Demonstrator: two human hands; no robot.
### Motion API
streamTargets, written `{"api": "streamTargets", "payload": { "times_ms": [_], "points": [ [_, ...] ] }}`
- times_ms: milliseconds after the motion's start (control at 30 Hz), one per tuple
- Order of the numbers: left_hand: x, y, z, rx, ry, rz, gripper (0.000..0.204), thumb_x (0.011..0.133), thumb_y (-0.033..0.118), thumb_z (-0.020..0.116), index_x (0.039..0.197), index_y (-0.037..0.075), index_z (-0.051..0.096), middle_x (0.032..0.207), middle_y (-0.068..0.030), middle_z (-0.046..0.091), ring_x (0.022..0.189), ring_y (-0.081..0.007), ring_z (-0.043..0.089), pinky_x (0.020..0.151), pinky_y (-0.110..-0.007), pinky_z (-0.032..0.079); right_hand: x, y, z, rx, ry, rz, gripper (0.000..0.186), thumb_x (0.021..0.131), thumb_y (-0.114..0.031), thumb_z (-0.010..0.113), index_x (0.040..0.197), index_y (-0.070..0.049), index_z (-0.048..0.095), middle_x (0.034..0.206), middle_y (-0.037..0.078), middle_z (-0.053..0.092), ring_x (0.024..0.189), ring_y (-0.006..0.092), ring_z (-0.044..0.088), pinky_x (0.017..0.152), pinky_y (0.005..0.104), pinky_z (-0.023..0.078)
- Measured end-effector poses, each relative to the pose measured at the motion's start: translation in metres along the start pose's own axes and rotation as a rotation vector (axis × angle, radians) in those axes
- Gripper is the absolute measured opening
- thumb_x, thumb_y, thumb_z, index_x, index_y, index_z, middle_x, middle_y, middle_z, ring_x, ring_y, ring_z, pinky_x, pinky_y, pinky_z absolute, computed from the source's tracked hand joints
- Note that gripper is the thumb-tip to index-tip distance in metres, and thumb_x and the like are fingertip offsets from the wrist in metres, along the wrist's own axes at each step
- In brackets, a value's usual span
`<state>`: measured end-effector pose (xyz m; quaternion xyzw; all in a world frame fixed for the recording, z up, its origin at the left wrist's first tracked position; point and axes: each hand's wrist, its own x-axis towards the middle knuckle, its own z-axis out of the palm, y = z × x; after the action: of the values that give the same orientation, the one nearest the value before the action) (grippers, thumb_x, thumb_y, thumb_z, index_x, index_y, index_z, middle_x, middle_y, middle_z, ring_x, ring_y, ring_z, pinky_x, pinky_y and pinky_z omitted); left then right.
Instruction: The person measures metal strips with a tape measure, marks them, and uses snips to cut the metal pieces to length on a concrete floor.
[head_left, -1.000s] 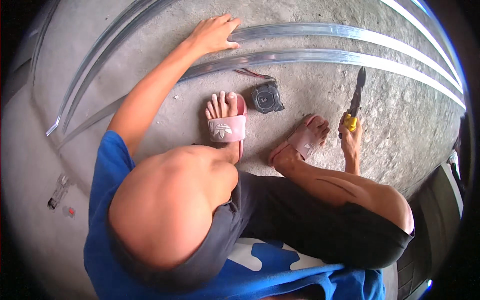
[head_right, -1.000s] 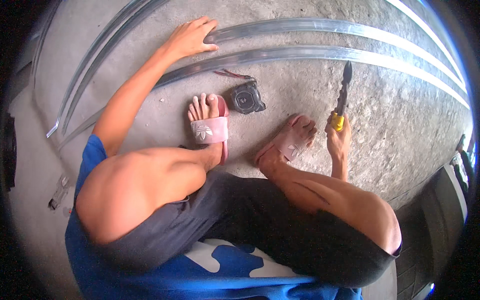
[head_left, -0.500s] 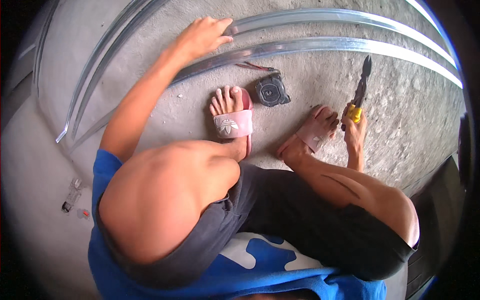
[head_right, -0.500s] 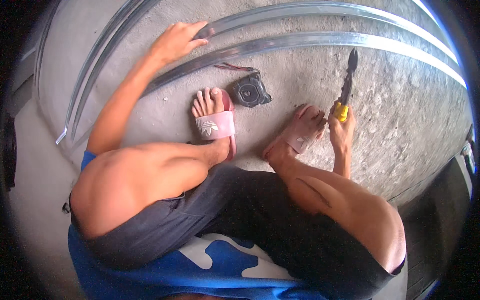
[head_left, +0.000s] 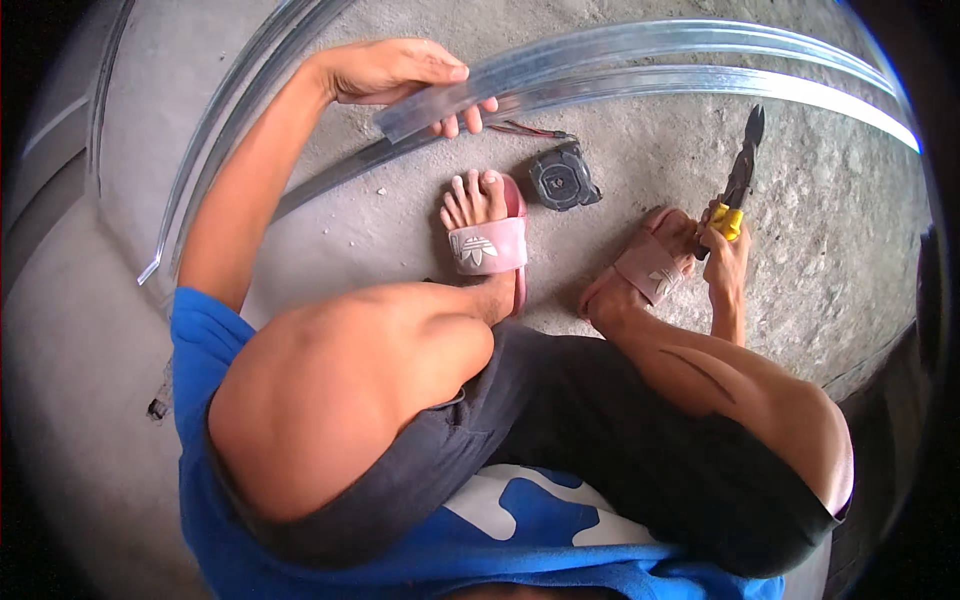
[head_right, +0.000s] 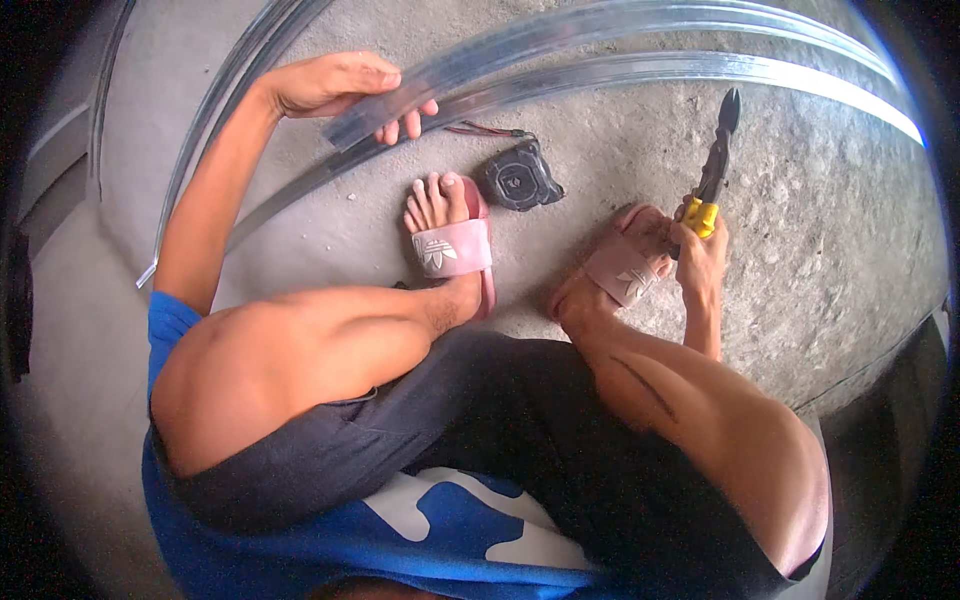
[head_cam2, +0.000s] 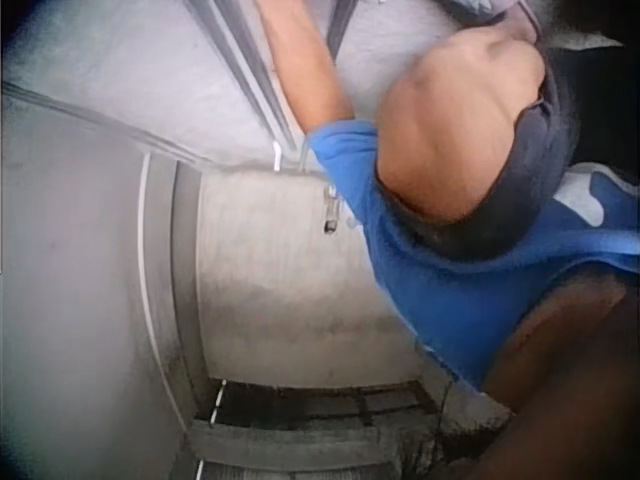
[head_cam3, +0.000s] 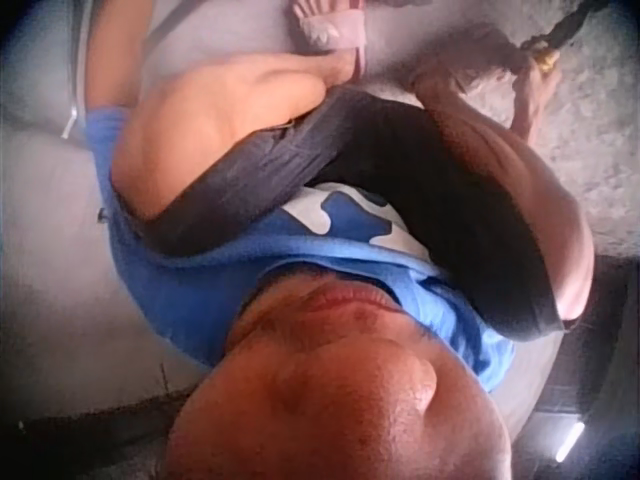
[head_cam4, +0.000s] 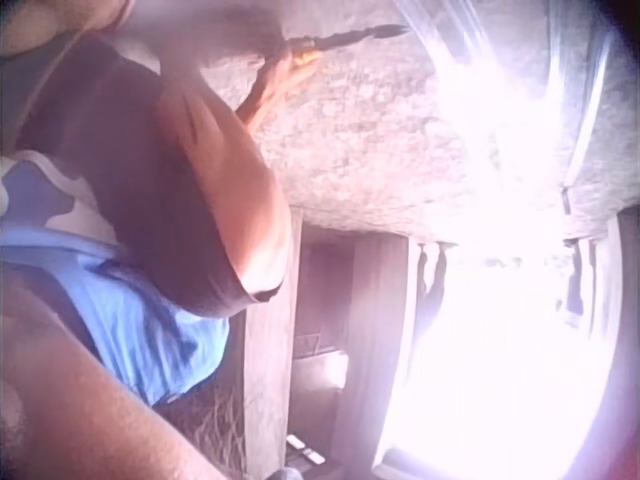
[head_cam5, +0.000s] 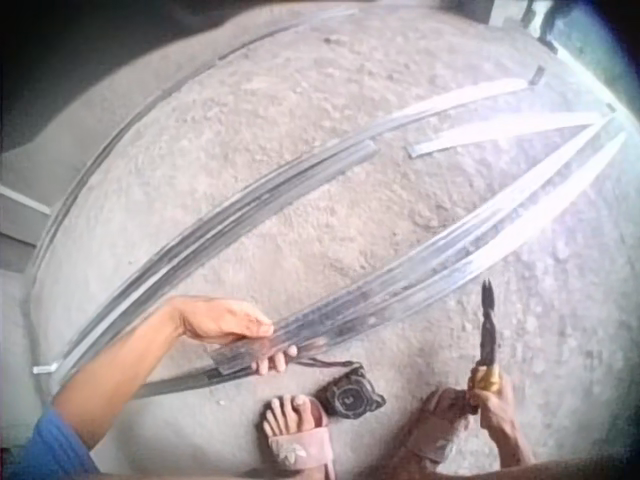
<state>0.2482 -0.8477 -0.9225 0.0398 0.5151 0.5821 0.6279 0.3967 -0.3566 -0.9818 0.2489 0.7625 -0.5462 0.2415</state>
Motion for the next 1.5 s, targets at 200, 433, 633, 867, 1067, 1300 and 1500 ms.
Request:
{"api": "streamTargets", "payload": {
  "times_ms": [200, 433, 633, 867, 1067, 1300, 1500],
  "points": [
    [-0.007, 0.004, 0.014, -0.013, 0.113, -0.019, 0.058, 0.104, 0.045, 0.048, 0.124, -0.007, 0.061, 0.105, -0.0192, 0.071, 0.081, -0.0168, 0.069, 0.073, -0.029, 0.057, -0.007, -0.018, 0.014, -0.112, -0.011, -0.07, 0.037, 0.079, -0.002, 0.059, 0.116, -0.001, 0.059, 0.093, 0.003, 0.06, 0.078, 0.0111, 0.056, 0.07, 0.0257, 0.048],
    [-0.013, 0.011, 0.025, 0.05, 0.177, 0.064, 0.051, 0.106, 0.041, 0.044, 0.115, -0.005, 0.063, 0.098, -0.0183, 0.073, 0.071, -0.0162, 0.069, 0.065, -0.027, 0.056, -0.024, -0.04, 0.04, -0.165, -0.46, -0.168, 0.047, 0.069, 0.001, 0.058, 0.116, -0.004, 0.056, 0.096, 0.007, 0.063, 0.085, 0.018, 0.061, 0.075, 0.031, 0.049],
    [-0.034, 0.051, 0.066, 0.082, 0.313, 0.048, 0.05, 0.106, 0.038, 0.041, 0.122, -0.007, 0.056, 0.09, -0.0184, 0.072, 0.051, -0.0141, 0.061, 0.048, -0.024, 0.05, -0.019, -0.067, 0.103, -0.319, -0.694, -0.502, 0.056, 0.063, -0.006, 0.064, 0.118, -0.001, 0.052, 0.099, 0.02, 0.056, 0.096, 0.042, 0.056, 0.086, 0.0458, 0.044],
    [-0.058, 0.098, 0.116, 0.194, 0.435, 0.126, 0.054, 0.107, 0.037, 0.039, 0.139, -0.006, 0.045, 0.087, -0.0186, 0.071, 0.053, -0.0167, 0.065, 0.046, -0.025, 0.053, -0.011, -0.082, 0.132, -0.294, -0.569, -0.731, 0.075, 0.061, -0.005, 0.065, 0.134, 0.0, 0.045, 0.113, 0.024, 0.053, 0.107, 0.0468, 0.054, 0.095, 0.047, 0.044],
    [-0.054, 0.118, 0.105, 0.103, 0.389, 0.089, 0.047, 0.108, 0.036, 0.038, 0.128, -0.006, 0.049, 0.082, -0.0194, 0.069, 0.049, -0.0179, 0.065, 0.042, -0.024, 0.052, -0.006, -0.101, 0.141, -0.234, -0.428, -0.851, 0.074, 0.062, -0.004, 0.064, 0.134, 0.001, 0.045, 0.115, 0.024, 0.055, 0.108, 0.0466, 0.056, 0.095, 0.0464, 0.046],
    [-0.065, 0.139, 0.117, -0.053, 0.292, 0.063, 0.042, 0.107, 0.036, 0.043, 0.104, -0.002, 0.058, 0.085, -0.0181, 0.071, 0.052, -0.0173, 0.065, 0.045, -0.024, 0.052, 0.0, -0.108, 0.142, -0.149, -0.301, -0.863, 0.072, 0.061, -0.004, 0.065, 0.131, 0.001, 0.047, 0.111, 0.023, 0.057, 0.101, 0.0452, 0.058, 0.09, 0.0452, 0.048],
    [-0.062, 0.141, 0.118, -0.059, 0.252, 0.064, 0.04, 0.108, 0.035, 0.042, 0.101, -0.002, 0.058, 0.08, -0.016, 0.069, 0.05, -0.0147, 0.062, 0.044, -0.023, 0.05, -0.004, -0.108, 0.153, -0.126, -0.26, -0.898, 0.072, 0.061, -0.004, 0.066, 0.13, 0.001, 0.048, 0.111, 0.023, 0.056, 0.1, 0.0445, 0.059, 0.087, 0.0445, 0.049]
  ]
}}
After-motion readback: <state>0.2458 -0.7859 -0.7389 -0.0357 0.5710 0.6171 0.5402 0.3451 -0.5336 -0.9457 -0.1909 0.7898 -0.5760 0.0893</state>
